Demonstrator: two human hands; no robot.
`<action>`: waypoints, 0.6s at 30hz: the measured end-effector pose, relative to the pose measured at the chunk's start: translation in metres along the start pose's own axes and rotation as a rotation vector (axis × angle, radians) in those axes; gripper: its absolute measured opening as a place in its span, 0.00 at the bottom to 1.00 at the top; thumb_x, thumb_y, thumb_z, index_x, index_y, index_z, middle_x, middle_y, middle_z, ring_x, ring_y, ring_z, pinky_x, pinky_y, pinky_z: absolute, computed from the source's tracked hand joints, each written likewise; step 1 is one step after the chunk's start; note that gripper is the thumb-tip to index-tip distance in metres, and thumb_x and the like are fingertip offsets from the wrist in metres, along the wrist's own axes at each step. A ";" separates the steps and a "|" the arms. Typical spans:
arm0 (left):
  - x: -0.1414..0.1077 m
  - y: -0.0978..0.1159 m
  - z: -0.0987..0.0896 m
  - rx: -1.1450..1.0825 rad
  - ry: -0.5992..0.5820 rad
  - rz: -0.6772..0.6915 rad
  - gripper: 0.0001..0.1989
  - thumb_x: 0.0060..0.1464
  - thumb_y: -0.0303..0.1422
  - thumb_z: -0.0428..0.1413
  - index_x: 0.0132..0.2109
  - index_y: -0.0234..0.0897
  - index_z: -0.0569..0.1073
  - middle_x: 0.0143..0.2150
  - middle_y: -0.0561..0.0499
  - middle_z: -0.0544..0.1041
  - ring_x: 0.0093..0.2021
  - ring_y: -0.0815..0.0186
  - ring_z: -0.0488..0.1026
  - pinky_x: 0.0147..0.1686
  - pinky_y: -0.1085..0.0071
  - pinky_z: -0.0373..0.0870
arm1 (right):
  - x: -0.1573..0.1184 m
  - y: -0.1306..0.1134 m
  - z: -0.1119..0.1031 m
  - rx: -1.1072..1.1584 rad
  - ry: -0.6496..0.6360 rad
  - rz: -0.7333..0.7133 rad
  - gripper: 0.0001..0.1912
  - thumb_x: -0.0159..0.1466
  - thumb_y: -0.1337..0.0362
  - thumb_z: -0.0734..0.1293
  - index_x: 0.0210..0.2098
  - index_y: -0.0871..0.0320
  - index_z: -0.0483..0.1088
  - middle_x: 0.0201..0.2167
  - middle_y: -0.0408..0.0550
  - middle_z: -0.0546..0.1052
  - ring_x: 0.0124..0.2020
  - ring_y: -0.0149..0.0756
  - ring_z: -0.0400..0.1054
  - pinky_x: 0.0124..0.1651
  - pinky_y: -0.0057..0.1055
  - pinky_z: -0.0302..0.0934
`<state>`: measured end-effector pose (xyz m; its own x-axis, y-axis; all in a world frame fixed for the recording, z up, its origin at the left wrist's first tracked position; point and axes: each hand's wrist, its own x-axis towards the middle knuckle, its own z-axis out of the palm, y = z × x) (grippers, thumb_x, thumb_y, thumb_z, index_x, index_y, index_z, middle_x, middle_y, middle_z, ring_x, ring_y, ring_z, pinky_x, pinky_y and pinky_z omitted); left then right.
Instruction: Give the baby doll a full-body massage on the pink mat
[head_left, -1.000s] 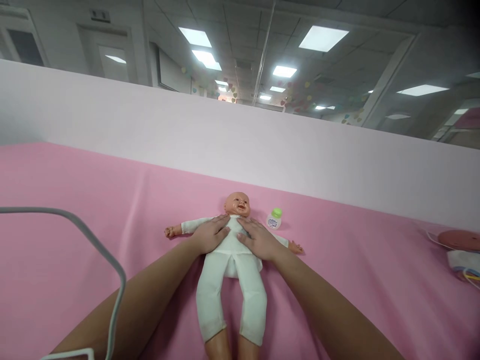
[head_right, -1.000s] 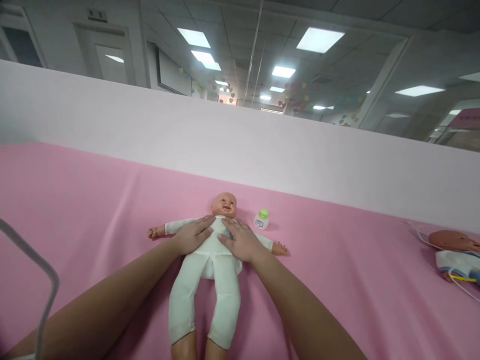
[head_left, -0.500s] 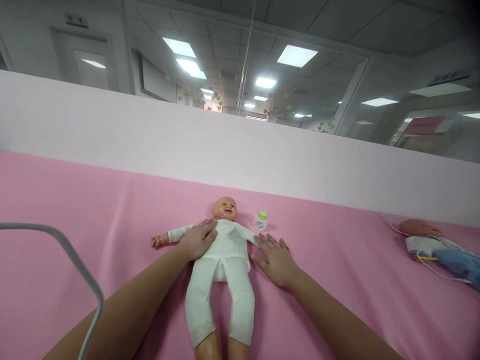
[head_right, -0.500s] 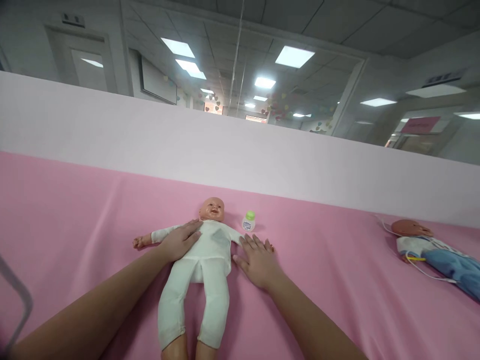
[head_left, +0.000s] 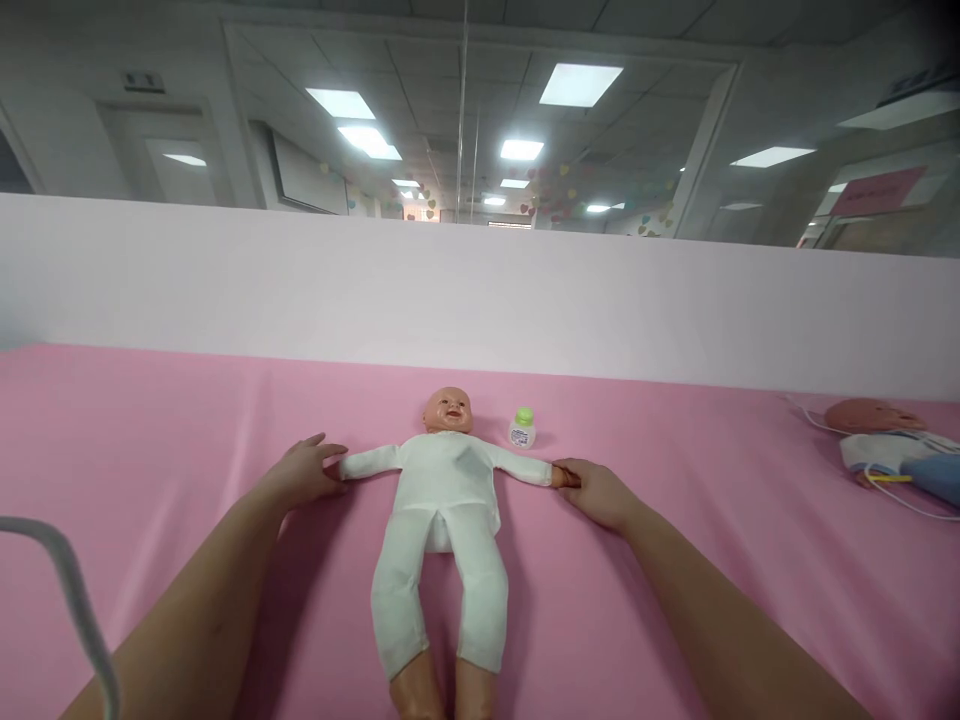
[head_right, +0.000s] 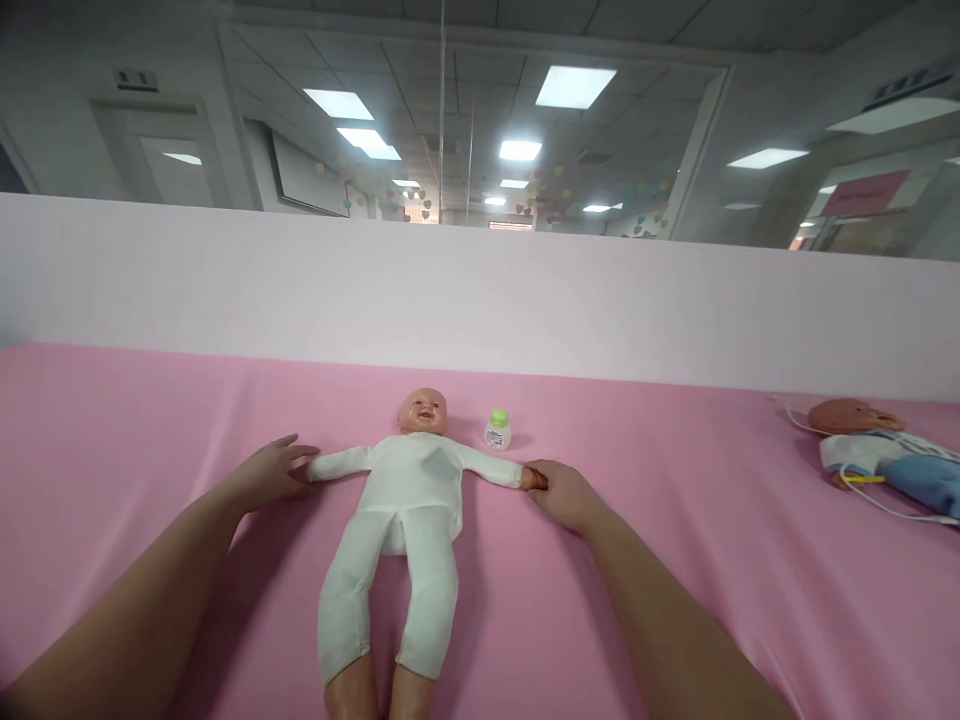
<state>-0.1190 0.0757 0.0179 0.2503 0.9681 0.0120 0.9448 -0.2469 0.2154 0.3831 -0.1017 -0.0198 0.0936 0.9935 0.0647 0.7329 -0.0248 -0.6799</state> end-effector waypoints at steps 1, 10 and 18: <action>0.001 -0.002 0.000 -0.005 -0.008 -0.020 0.36 0.43 0.49 0.65 0.60 0.45 0.78 0.70 0.41 0.70 0.68 0.37 0.65 0.55 0.54 0.71 | -0.001 -0.002 -0.001 -0.003 0.010 -0.005 0.20 0.64 0.57 0.67 0.54 0.47 0.79 0.51 0.49 0.83 0.50 0.53 0.78 0.49 0.44 0.71; -0.004 0.012 -0.001 -0.375 0.152 -0.206 0.26 0.42 0.53 0.67 0.44 0.43 0.79 0.44 0.45 0.83 0.44 0.50 0.79 0.34 0.66 0.69 | 0.003 -0.009 0.000 0.579 0.170 0.222 0.34 0.54 0.61 0.80 0.59 0.52 0.74 0.48 0.51 0.80 0.37 0.38 0.73 0.37 0.33 0.68; 0.003 0.026 0.024 -1.157 0.305 -0.251 0.31 0.43 0.40 0.72 0.53 0.36 0.75 0.38 0.46 0.80 0.33 0.62 0.78 0.29 0.69 0.71 | 0.011 -0.004 0.011 1.052 0.149 0.272 0.14 0.55 0.62 0.82 0.38 0.58 0.81 0.35 0.49 0.78 0.32 0.32 0.67 0.36 0.29 0.70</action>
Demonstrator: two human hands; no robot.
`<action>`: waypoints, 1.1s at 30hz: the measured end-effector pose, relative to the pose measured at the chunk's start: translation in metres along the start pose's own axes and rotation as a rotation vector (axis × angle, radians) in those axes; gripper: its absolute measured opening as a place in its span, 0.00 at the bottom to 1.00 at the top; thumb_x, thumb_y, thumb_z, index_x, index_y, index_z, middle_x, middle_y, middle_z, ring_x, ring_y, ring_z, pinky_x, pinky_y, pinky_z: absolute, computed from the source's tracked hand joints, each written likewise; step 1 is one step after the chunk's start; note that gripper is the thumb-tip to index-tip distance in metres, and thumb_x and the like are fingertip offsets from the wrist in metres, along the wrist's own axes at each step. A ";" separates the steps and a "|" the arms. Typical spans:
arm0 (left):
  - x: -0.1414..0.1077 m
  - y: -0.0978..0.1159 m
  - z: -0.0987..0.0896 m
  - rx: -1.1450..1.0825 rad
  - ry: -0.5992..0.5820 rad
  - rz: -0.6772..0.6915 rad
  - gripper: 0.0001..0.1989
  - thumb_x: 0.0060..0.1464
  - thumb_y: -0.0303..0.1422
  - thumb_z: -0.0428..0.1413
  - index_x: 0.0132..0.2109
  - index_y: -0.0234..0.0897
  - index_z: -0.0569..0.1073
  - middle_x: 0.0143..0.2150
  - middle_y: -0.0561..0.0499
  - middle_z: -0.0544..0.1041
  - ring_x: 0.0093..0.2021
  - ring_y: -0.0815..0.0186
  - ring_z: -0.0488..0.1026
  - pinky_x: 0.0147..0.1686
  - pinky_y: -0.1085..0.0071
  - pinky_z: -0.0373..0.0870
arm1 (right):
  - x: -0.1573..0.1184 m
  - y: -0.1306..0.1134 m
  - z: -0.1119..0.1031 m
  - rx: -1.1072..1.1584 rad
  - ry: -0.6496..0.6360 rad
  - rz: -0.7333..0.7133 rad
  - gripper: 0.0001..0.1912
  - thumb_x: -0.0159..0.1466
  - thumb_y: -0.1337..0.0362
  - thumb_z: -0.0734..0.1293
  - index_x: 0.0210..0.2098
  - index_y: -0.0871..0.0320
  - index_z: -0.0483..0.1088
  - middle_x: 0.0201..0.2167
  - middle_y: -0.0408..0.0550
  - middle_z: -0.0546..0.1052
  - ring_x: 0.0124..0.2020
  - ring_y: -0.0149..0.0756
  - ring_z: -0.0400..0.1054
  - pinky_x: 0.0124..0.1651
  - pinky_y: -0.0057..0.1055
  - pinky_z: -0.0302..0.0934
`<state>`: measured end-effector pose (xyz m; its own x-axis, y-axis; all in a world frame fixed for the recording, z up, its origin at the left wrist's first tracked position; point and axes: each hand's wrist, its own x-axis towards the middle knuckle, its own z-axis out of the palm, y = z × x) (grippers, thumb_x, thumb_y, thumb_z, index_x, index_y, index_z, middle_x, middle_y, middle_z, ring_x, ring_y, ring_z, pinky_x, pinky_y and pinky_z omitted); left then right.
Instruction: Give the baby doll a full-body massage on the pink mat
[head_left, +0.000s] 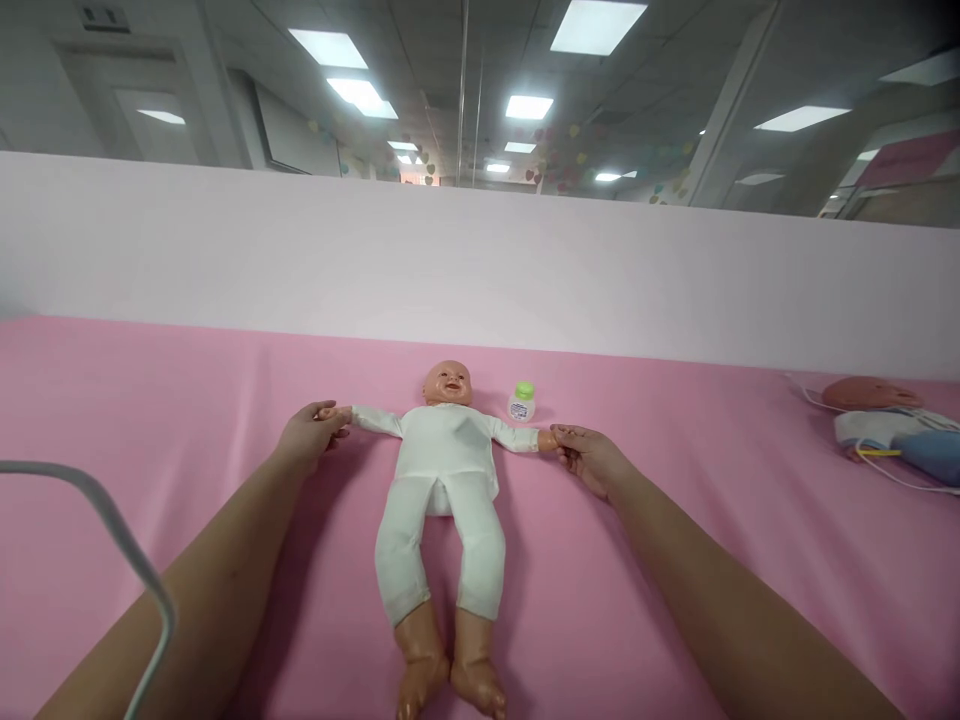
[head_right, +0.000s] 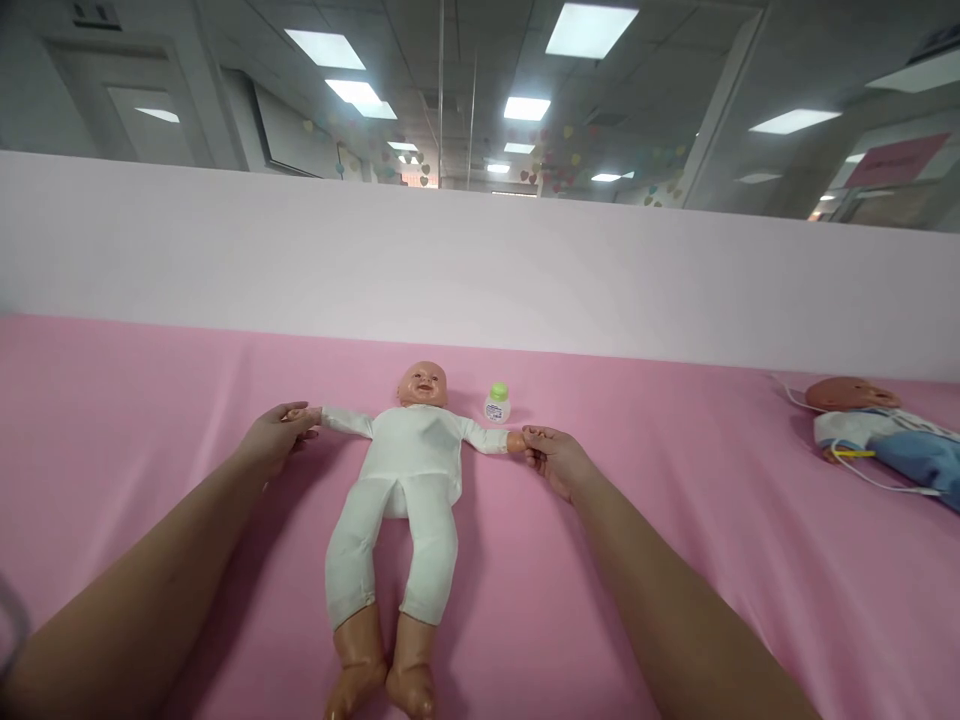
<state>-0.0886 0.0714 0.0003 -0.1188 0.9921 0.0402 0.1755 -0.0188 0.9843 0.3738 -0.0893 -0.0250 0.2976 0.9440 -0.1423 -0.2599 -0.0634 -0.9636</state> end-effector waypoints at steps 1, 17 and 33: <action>0.002 -0.002 0.002 -0.073 0.000 -0.026 0.28 0.44 0.38 0.72 0.51 0.35 0.75 0.37 0.47 0.80 0.32 0.62 0.78 0.28 0.70 0.71 | 0.001 0.001 -0.001 0.021 -0.010 0.013 0.14 0.55 0.63 0.82 0.39 0.58 0.81 0.37 0.49 0.78 0.33 0.33 0.68 0.37 0.28 0.71; 0.016 -0.011 0.004 -0.319 0.013 -0.152 0.13 0.48 0.26 0.69 0.42 0.33 0.79 0.33 0.45 0.81 0.30 0.66 0.79 0.32 0.72 0.80 | 0.006 0.009 0.000 -0.361 0.073 -0.120 0.22 0.60 0.45 0.75 0.43 0.56 0.80 0.28 0.44 0.73 0.25 0.30 0.60 0.28 0.30 0.56; 0.021 -0.018 0.002 -0.367 -0.073 -0.198 0.12 0.49 0.17 0.63 0.43 0.29 0.80 0.40 0.39 0.83 0.35 0.63 0.83 0.38 0.71 0.83 | 0.010 0.007 -0.014 -0.044 -0.020 -0.047 0.22 0.47 0.62 0.85 0.40 0.57 0.80 0.38 0.48 0.77 0.34 0.33 0.69 0.37 0.31 0.67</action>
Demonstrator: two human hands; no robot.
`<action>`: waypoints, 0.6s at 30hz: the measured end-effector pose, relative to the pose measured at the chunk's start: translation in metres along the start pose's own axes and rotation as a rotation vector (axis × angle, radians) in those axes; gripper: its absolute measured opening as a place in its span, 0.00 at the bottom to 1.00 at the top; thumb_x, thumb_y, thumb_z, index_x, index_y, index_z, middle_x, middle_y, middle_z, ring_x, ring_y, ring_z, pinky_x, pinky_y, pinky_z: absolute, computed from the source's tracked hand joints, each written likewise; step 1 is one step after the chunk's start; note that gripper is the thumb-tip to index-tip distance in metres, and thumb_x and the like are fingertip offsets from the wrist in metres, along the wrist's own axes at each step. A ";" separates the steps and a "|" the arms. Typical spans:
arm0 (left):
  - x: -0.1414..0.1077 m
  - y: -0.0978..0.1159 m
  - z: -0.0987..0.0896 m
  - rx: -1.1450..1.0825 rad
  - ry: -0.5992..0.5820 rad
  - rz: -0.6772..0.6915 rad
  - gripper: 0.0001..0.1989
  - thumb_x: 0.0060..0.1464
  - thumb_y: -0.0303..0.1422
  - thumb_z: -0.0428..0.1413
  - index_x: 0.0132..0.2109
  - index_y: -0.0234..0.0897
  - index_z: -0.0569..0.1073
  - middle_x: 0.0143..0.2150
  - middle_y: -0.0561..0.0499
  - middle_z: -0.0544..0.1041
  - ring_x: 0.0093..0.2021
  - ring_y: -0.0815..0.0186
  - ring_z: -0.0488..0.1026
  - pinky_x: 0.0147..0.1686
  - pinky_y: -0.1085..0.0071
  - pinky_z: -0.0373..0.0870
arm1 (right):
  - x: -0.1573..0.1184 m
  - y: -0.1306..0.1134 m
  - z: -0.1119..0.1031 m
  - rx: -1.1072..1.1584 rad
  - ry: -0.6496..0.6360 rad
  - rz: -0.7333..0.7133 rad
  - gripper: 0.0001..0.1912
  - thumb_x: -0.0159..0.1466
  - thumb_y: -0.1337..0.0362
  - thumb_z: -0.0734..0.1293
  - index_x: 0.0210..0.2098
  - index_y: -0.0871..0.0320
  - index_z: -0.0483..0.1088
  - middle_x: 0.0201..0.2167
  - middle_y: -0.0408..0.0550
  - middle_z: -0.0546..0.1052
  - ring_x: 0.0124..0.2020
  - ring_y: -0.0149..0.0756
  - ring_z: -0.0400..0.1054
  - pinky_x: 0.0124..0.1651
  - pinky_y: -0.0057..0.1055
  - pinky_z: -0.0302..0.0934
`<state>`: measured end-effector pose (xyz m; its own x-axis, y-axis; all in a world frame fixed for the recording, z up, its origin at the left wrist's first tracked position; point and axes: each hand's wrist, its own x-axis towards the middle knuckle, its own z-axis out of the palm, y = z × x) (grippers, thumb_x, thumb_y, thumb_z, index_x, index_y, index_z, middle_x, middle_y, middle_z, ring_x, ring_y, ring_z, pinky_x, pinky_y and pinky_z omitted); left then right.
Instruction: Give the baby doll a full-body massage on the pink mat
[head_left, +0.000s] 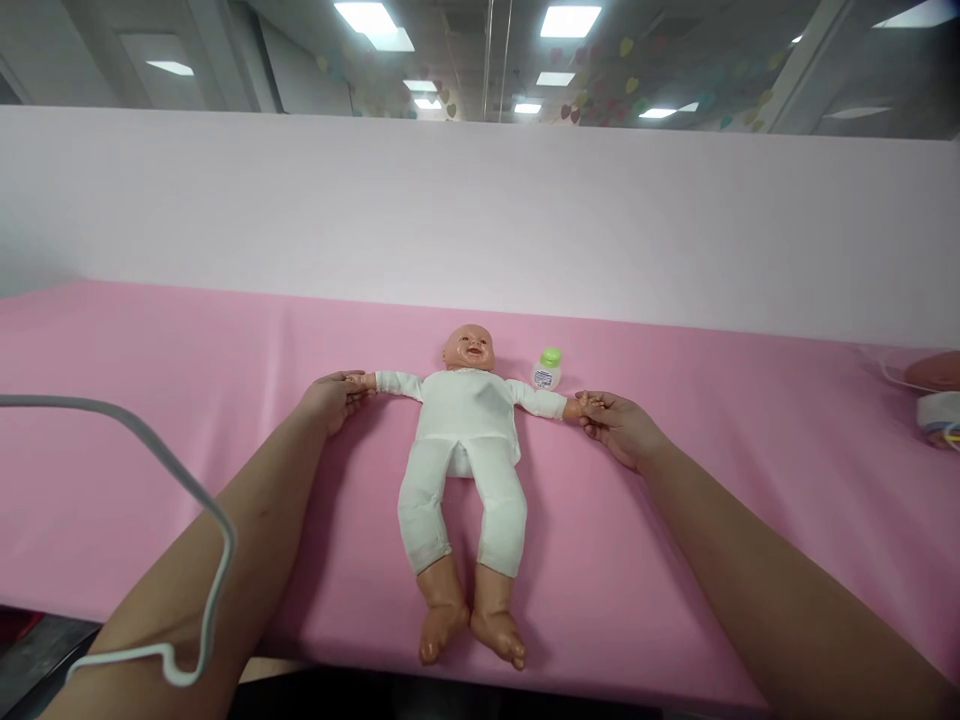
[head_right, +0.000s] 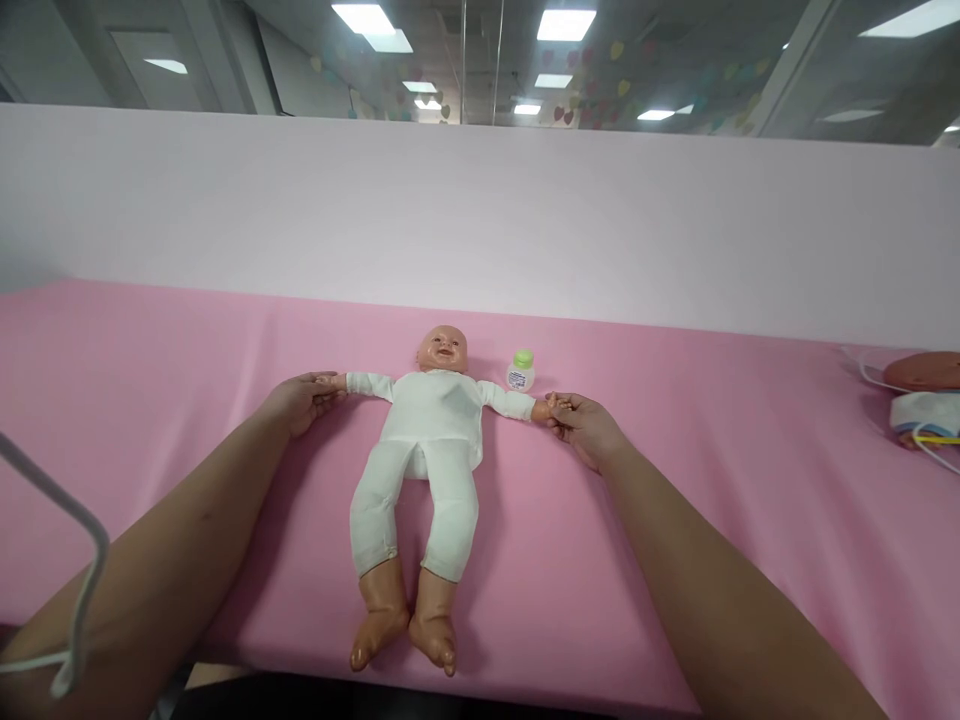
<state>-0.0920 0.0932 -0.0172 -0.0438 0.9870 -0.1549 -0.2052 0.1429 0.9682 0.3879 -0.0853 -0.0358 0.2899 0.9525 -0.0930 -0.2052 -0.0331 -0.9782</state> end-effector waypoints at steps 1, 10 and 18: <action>-0.001 0.000 0.000 0.013 -0.008 0.010 0.12 0.49 0.18 0.65 0.42 0.29 0.80 0.39 0.39 0.83 0.34 0.63 0.82 0.38 0.71 0.83 | 0.000 0.000 -0.001 -0.004 -0.012 -0.006 0.23 0.47 0.60 0.85 0.40 0.56 0.80 0.39 0.47 0.77 0.34 0.32 0.69 0.37 0.31 0.66; -0.001 0.000 0.003 0.058 0.046 0.017 0.04 0.54 0.25 0.65 0.39 0.29 0.80 0.33 0.41 0.82 0.30 0.63 0.81 0.34 0.68 0.81 | 0.000 0.002 0.005 -0.194 0.056 -0.066 0.25 0.53 0.44 0.81 0.40 0.56 0.80 0.30 0.46 0.75 0.29 0.32 0.63 0.30 0.30 0.60; 0.011 -0.007 -0.007 0.027 -0.004 0.004 0.16 0.47 0.21 0.63 0.46 0.27 0.80 0.41 0.36 0.83 0.34 0.59 0.83 0.38 0.65 0.83 | 0.005 0.002 0.011 -0.196 0.250 0.010 0.10 0.61 0.60 0.74 0.42 0.52 0.76 0.30 0.46 0.74 0.26 0.33 0.63 0.26 0.31 0.60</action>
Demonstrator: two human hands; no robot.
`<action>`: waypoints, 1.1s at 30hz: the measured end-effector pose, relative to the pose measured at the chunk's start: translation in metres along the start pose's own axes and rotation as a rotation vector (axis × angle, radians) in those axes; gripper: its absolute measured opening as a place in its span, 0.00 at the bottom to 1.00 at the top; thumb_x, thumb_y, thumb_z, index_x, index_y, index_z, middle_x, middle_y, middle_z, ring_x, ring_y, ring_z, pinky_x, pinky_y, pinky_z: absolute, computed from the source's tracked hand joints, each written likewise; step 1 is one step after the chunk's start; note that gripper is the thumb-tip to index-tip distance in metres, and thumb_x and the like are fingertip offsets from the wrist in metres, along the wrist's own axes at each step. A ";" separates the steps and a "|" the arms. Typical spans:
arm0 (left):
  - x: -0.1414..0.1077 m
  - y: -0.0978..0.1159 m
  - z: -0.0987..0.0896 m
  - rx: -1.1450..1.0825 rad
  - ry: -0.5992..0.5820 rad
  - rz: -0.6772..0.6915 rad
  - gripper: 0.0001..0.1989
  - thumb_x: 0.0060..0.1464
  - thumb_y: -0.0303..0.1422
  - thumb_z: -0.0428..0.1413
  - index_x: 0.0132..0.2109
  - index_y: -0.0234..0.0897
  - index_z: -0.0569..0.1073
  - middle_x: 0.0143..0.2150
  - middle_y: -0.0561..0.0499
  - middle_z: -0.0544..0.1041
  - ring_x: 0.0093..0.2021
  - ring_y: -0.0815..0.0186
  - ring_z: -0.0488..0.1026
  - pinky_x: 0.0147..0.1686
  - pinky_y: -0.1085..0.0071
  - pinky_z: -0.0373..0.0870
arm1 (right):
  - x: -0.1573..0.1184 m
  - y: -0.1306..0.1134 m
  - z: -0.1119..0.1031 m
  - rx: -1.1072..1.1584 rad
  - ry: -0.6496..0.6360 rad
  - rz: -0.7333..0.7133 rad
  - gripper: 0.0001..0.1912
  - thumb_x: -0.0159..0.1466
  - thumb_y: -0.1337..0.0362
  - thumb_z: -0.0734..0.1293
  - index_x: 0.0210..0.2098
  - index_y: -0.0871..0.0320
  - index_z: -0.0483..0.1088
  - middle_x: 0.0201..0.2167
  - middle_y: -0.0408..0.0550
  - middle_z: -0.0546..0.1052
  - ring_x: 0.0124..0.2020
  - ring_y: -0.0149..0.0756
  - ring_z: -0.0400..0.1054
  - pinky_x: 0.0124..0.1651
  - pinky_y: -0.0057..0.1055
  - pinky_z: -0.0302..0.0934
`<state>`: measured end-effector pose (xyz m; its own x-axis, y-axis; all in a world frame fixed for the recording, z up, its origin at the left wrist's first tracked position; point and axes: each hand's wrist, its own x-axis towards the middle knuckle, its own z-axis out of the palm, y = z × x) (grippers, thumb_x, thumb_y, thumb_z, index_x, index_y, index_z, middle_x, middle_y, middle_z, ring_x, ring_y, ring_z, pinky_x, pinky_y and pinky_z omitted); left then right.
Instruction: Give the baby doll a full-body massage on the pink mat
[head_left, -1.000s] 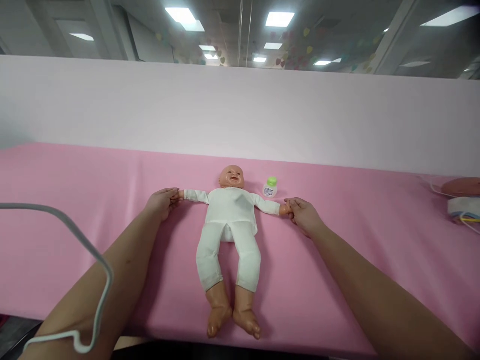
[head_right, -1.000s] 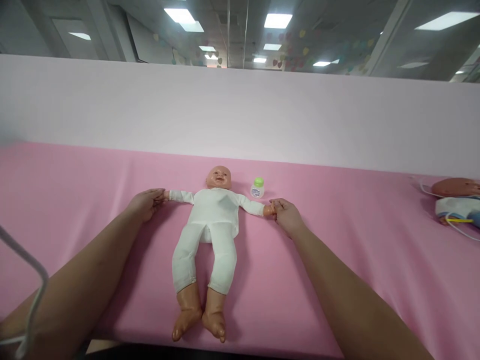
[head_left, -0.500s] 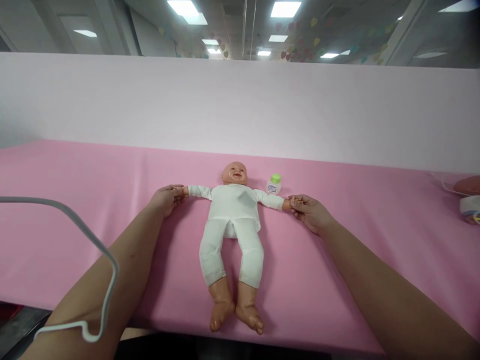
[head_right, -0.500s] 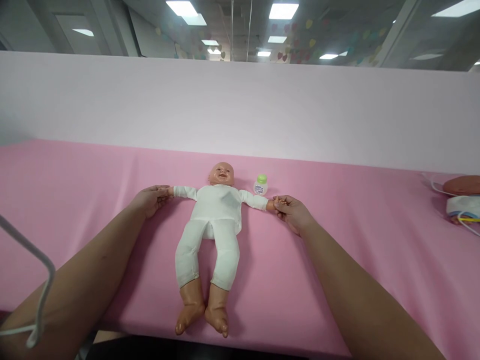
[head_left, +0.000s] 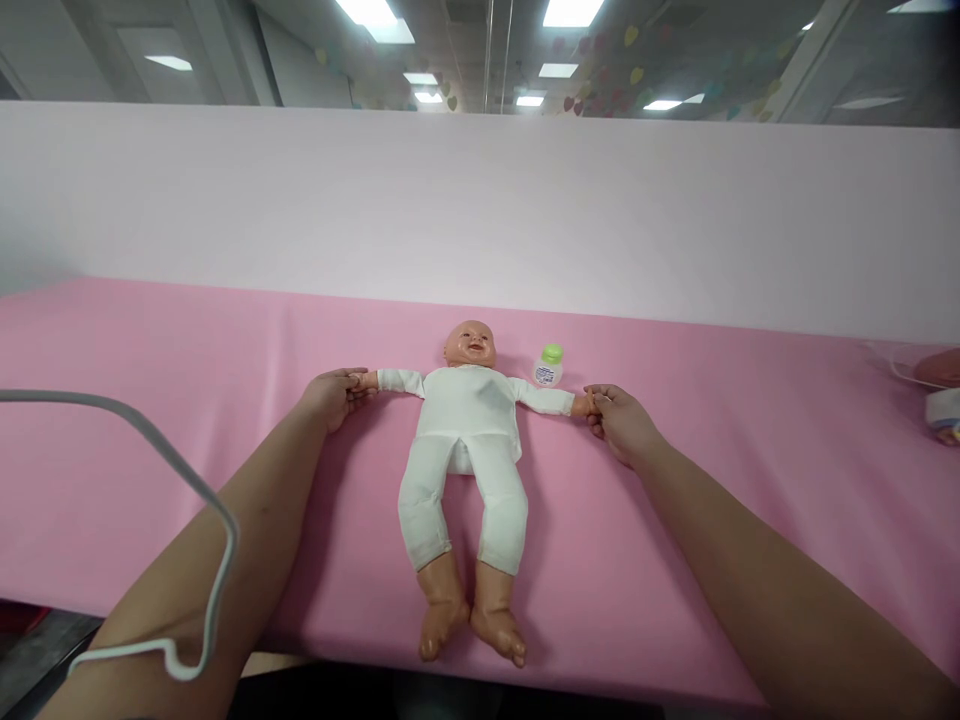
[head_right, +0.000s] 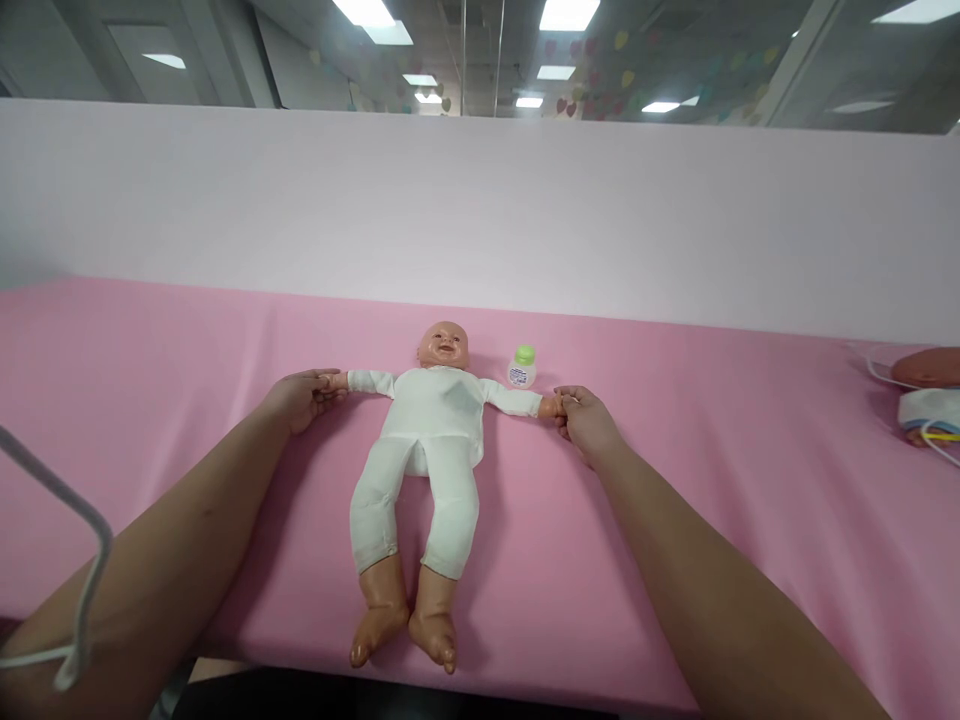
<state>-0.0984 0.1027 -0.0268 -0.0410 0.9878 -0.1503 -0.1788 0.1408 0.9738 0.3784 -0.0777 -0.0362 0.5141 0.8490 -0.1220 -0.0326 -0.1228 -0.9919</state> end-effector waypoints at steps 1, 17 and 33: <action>-0.002 0.001 0.000 -0.002 -0.011 0.004 0.19 0.46 0.20 0.63 0.48 0.27 0.79 0.42 0.36 0.83 0.35 0.59 0.83 0.39 0.64 0.83 | 0.000 -0.001 0.001 0.017 0.000 0.016 0.10 0.60 0.63 0.74 0.42 0.52 0.75 0.30 0.45 0.74 0.26 0.33 0.63 0.26 0.31 0.60; -0.021 0.009 0.010 0.120 -0.016 0.059 0.08 0.54 0.32 0.65 0.39 0.32 0.82 0.29 0.46 0.79 0.25 0.67 0.74 0.28 0.70 0.74 | -0.007 -0.004 -0.006 -0.022 -0.207 -0.090 0.21 0.54 0.46 0.80 0.34 0.55 0.77 0.27 0.43 0.73 0.27 0.31 0.62 0.28 0.30 0.57; -0.021 0.011 0.007 0.037 -0.092 0.040 0.21 0.47 0.20 0.67 0.50 0.30 0.78 0.40 0.40 0.82 0.35 0.62 0.81 0.40 0.67 0.80 | -0.006 -0.006 -0.012 0.105 -0.313 0.007 0.21 0.53 0.60 0.81 0.46 0.53 0.79 0.40 0.48 0.78 0.32 0.32 0.67 0.33 0.31 0.65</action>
<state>-0.0922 0.0838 -0.0121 0.0434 0.9944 -0.0968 -0.1421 0.1021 0.9846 0.3864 -0.0883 -0.0292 0.2259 0.9671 -0.1173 -0.1318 -0.0890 -0.9873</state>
